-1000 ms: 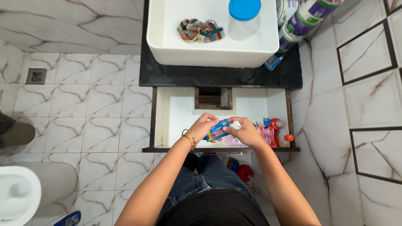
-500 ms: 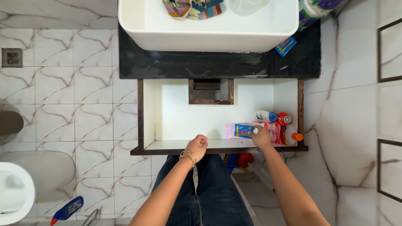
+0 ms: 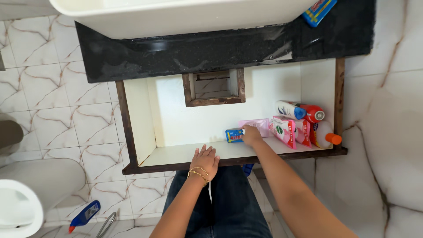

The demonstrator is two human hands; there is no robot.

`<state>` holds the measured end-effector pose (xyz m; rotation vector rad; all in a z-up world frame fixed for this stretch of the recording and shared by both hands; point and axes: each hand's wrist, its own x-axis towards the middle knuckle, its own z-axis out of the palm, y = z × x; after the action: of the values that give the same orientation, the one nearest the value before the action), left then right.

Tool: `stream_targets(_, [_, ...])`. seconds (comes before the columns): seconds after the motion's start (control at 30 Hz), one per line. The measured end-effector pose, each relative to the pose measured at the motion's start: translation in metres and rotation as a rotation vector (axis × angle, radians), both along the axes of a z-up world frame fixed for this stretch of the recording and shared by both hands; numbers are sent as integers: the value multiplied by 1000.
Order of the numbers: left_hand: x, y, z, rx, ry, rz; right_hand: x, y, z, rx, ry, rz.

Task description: The person wipes several bathroom items with a white cloth, including a roll of toilet paper, a red aerosol can, a white bottle, a blue box, and a large roll of paper towels. The person places each item into an open drawer under the sink after wiping it.

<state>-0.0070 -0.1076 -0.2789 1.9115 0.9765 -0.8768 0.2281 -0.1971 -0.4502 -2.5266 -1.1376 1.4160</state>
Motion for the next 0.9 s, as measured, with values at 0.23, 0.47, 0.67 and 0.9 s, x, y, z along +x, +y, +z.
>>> stream_targets(0.23, [2, -4, 3, 26, -7, 28, 1, 10, -24, -161, -105, 87])
stream_targets(0.47, [-1, -7, 0, 33, -15, 27, 12, 3, -19, -167, -194, -7])
stream_targets(0.67, [3, 0, 19, 48, -61, 20, 34, 2, 40, 121, -278, 24])
stream_targets(0.9, [39, 42, 79, 126, -264, 62, 83, 45, 187, 512, -75, -684])
